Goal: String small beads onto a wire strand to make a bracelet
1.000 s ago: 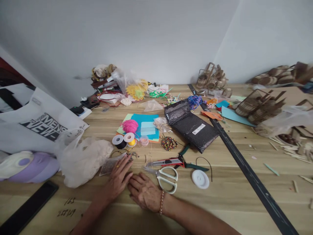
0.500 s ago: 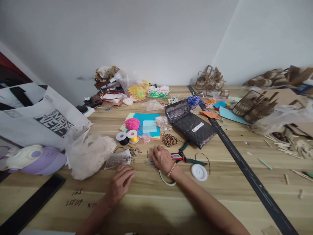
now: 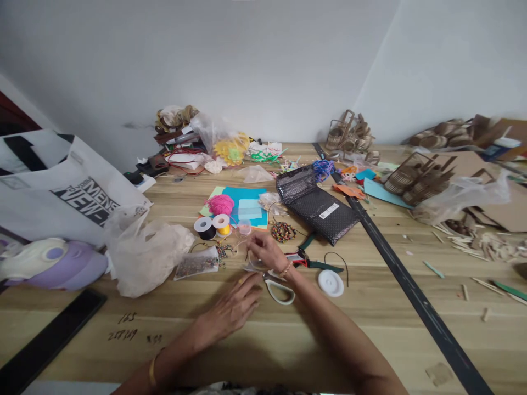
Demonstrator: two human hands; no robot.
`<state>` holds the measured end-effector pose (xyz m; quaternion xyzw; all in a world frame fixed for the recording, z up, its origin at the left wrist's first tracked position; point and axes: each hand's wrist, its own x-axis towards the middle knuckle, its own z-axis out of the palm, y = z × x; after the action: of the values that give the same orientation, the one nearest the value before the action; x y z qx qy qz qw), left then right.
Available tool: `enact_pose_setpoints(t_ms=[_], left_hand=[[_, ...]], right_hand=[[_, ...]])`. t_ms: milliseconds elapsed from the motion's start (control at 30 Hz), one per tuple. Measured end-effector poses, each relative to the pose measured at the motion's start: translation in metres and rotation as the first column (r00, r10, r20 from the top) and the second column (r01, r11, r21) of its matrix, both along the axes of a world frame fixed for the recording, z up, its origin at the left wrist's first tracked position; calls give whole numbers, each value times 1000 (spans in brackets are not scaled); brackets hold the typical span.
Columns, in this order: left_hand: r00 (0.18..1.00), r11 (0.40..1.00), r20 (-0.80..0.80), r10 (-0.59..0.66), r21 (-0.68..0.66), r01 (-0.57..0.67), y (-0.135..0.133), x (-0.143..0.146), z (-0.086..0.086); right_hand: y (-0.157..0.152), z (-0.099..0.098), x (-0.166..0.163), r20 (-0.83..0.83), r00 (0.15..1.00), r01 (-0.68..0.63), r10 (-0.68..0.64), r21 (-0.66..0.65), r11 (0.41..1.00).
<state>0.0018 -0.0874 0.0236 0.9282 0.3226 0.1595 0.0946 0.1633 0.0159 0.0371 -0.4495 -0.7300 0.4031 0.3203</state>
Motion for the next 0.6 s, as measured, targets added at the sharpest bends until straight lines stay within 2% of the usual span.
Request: enact_pose_setpoints(t_ms=[67,133,233,333,600], left_hand=[[999,999,-38,-31,25,32,4,8,-1],[997,998,-65,-51,31,53,7,13,-2],[995,997,-78,-68,23,70,11,15,-4],[994,996,-74,-86,13,88,13,15,-3],[991,991,-41,-128,-41,126,12,17,4]], right_hand=[[0,8,0,-263,965,-34,-1,-129,991],[0,15,0,-371,929,-66,-12,-197,978],[-1,18,0,-404,915,-113,0,-257,960],[0,11,1,-400,916,-119,-15,-310,943],[2,-6,7,-365,931,-122,-14,-348,930]])
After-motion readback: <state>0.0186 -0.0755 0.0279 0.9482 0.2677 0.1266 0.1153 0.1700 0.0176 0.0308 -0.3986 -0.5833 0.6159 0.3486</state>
